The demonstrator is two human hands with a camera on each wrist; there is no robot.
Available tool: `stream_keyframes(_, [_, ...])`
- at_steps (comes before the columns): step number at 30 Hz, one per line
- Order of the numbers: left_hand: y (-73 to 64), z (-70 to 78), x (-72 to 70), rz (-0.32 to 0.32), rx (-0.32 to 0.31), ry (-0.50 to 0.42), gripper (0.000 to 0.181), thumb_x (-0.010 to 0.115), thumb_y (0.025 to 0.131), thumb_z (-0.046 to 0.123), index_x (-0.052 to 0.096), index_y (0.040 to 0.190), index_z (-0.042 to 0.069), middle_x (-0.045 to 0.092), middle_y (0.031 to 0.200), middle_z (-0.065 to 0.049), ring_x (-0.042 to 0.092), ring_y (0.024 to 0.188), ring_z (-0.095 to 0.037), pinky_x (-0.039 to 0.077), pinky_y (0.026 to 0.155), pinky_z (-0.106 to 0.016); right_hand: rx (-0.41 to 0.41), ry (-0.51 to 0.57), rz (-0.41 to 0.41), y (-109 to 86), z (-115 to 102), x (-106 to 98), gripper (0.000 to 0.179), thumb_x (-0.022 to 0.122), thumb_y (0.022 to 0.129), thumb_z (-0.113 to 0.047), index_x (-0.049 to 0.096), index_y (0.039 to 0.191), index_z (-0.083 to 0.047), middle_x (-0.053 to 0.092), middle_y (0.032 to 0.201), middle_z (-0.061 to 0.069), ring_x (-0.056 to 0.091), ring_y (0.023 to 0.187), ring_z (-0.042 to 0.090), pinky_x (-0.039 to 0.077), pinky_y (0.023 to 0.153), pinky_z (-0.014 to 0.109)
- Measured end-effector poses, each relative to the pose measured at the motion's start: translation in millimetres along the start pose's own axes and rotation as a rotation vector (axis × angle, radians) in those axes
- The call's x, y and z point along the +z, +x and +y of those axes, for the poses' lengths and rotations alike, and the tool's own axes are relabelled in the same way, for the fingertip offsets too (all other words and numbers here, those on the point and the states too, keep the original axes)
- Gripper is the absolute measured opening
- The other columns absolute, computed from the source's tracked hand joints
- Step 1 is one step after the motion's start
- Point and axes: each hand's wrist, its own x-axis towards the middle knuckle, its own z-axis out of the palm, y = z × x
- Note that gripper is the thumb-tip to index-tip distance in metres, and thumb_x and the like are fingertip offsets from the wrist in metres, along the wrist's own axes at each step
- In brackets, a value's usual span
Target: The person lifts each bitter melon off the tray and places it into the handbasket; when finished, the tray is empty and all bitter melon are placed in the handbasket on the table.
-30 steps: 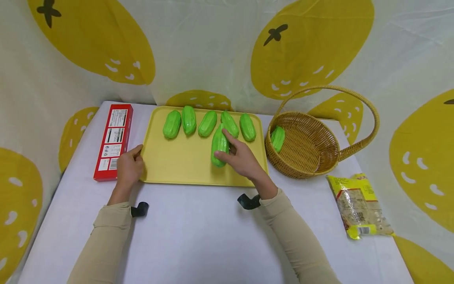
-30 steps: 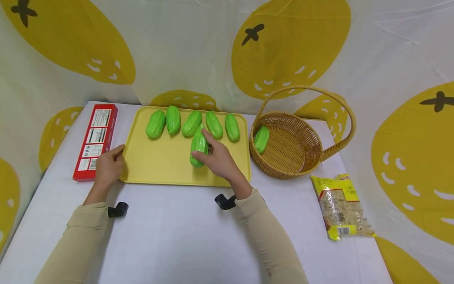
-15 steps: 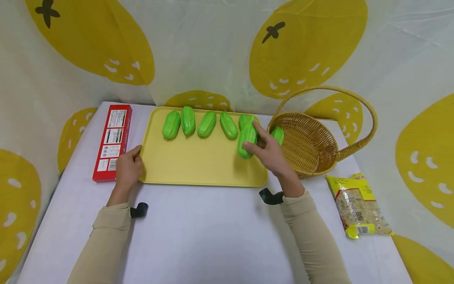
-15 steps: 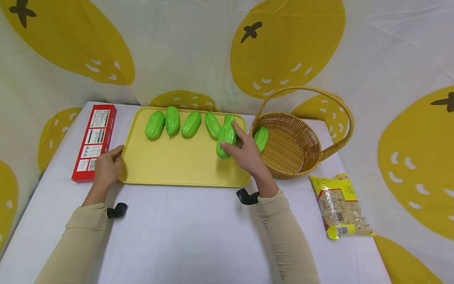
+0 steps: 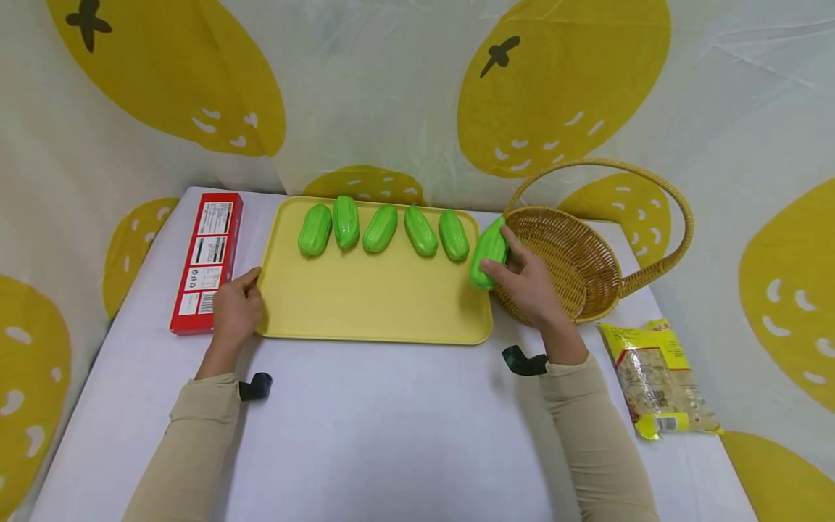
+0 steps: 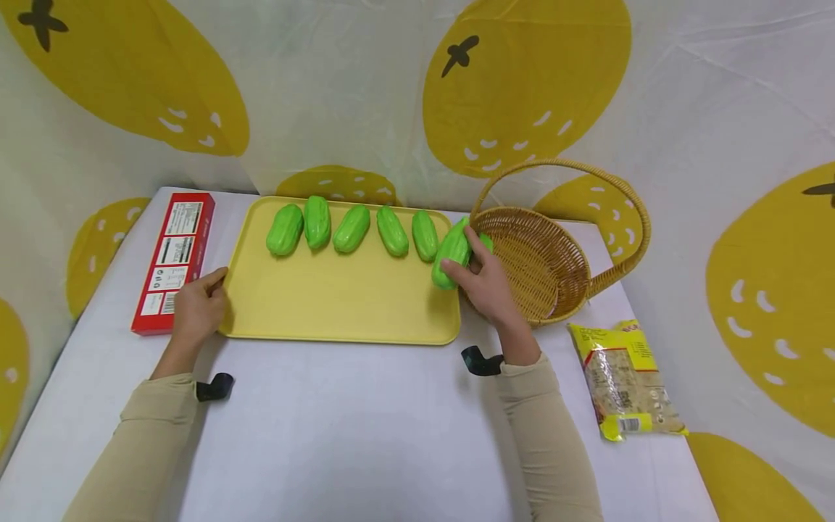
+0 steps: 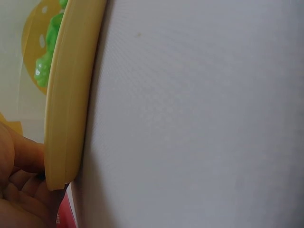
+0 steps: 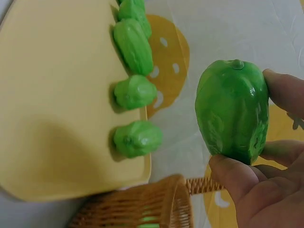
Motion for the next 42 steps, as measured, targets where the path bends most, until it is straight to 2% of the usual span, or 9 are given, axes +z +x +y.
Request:
stream_keyframes(4, [0.3, -1.5, 0.2, 0.004, 0.006, -0.002, 0.046, 0.04, 0.099, 0.0, 0.055, 0.143, -0.001, 0.058, 0.142, -0.025, 0.056, 0.121, -0.037, 0.048, 0.096, -0.047, 0.022, -0.006, 0.016, -1.8, 4, -11, 0.082, 0.064, 0.101, -0.03, 0.014, 0.165, -0.018, 0.029, 0.167, 0.015, 0.038, 0.149, 0.029, 0.043, 0.101, 0.01])
stream_keyframes(11, [0.2, -1.9, -0.3, 0.015, 0.02, 0.008, 0.047, 0.04, 0.098, -0.001, 0.056, 0.142, -0.002, 0.059, 0.14, -0.027, 0.057, 0.118, -0.038, 0.048, 0.093, -0.047, 0.08, -0.038, 0.037, -1.5, 8, -27, 0.083, 0.064, 0.101, -0.032, 0.012, 0.165, -0.019, 0.024, 0.169, 0.013, 0.03, 0.153, 0.027, 0.03, 0.123, 0.043])
stream_keyframes(13, [0.5, -2.3, -0.3, 0.015, 0.022, 0.01, 0.047, 0.04, 0.098, -0.001, 0.056, 0.142, -0.002, 0.059, 0.14, -0.027, 0.057, 0.116, -0.038, 0.048, 0.091, -0.046, 0.088, -0.056, 0.042, -1.3, 10, -31, 0.083, 0.064, 0.101, -0.033, 0.012, 0.165, -0.02, 0.025, 0.169, 0.012, 0.031, 0.152, 0.027, 0.033, 0.121, 0.033])
stream_keyframes(18, [1.2, -2.3, -0.2, 0.017, 0.029, 0.009, 0.047, 0.041, 0.098, -0.002, 0.056, 0.142, -0.002, 0.059, 0.14, -0.026, 0.057, 0.114, -0.037, 0.047, 0.09, -0.045, 0.125, -0.077, 0.046, 0.2, 17, -43, 0.083, 0.062, 0.101, -0.037, 0.01, 0.164, -0.023, 0.023, 0.169, 0.01, 0.033, 0.151, 0.028, 0.038, 0.114, 0.022])
stream_keyframes(20, [1.4, -2.0, 0.0, 0.017, 0.032, 0.006, 0.046, 0.041, 0.098, -0.002, 0.056, 0.142, -0.002, 0.059, 0.14, -0.026, 0.057, 0.115, -0.037, 0.048, 0.09, -0.046, 0.149, -0.068, 0.05, 1.5, 21, -47, 0.084, 0.062, 0.101, -0.038, 0.008, 0.165, -0.023, 0.02, 0.17, 0.01, 0.031, 0.152, 0.028, 0.036, 0.119, 0.032])
stream_keyframes(23, [1.4, -1.0, -0.1, 0.017, 0.033, -0.002, 0.046, 0.04, 0.098, -0.001, 0.056, 0.141, -0.003, 0.058, 0.141, -0.026, 0.057, 0.115, -0.037, 0.048, 0.092, -0.047, 0.175, -0.083, 0.062, 3.1, 28, -55, 0.085, 0.061, 0.101, -0.04, 0.007, 0.165, -0.02, 0.019, 0.17, 0.013, 0.029, 0.153, 0.029, 0.036, 0.12, 0.035])
stream_keyframes(30, [3.3, -3.1, 0.6, 0.026, 0.034, 0.0, 0.046, 0.04, 0.098, 0.0, 0.056, 0.141, -0.002, 0.059, 0.141, -0.025, 0.058, 0.113, -0.037, 0.048, 0.09, -0.045, 0.247, -0.113, 0.064, 7.8, 46, -66, 0.088, 0.059, 0.1, -0.046, 0.004, 0.165, -0.021, 0.02, 0.17, 0.014, 0.032, 0.15, 0.028, 0.041, 0.112, 0.024])
stream_keyframes(36, [2.3, -2.5, 0.0, 0.001, 0.008, 0.007, 0.046, 0.04, 0.1, 0.002, 0.055, 0.144, 0.0, 0.057, 0.144, -0.023, 0.057, 0.115, -0.035, 0.045, 0.085, -0.037, 0.272, -0.123, 0.045, 11.2, 55, -69, 0.088, 0.059, 0.102, -0.043, 0.002, 0.164, -0.018, 0.013, 0.17, 0.017, 0.025, 0.154, 0.032, 0.03, 0.123, 0.048])
stream_keyframes(42, [1.5, -1.8, 0.0, -0.015, -0.011, 0.004, 0.045, 0.041, 0.102, 0.003, 0.053, 0.145, 0.001, 0.056, 0.146, -0.023, 0.057, 0.117, -0.036, 0.046, 0.085, -0.036, 0.287, -0.163, 0.025, 14.0, 59, -70, 0.087, 0.06, 0.102, -0.039, 0.004, 0.165, -0.015, 0.011, 0.17, 0.021, 0.017, 0.156, 0.036, 0.025, 0.124, 0.054])
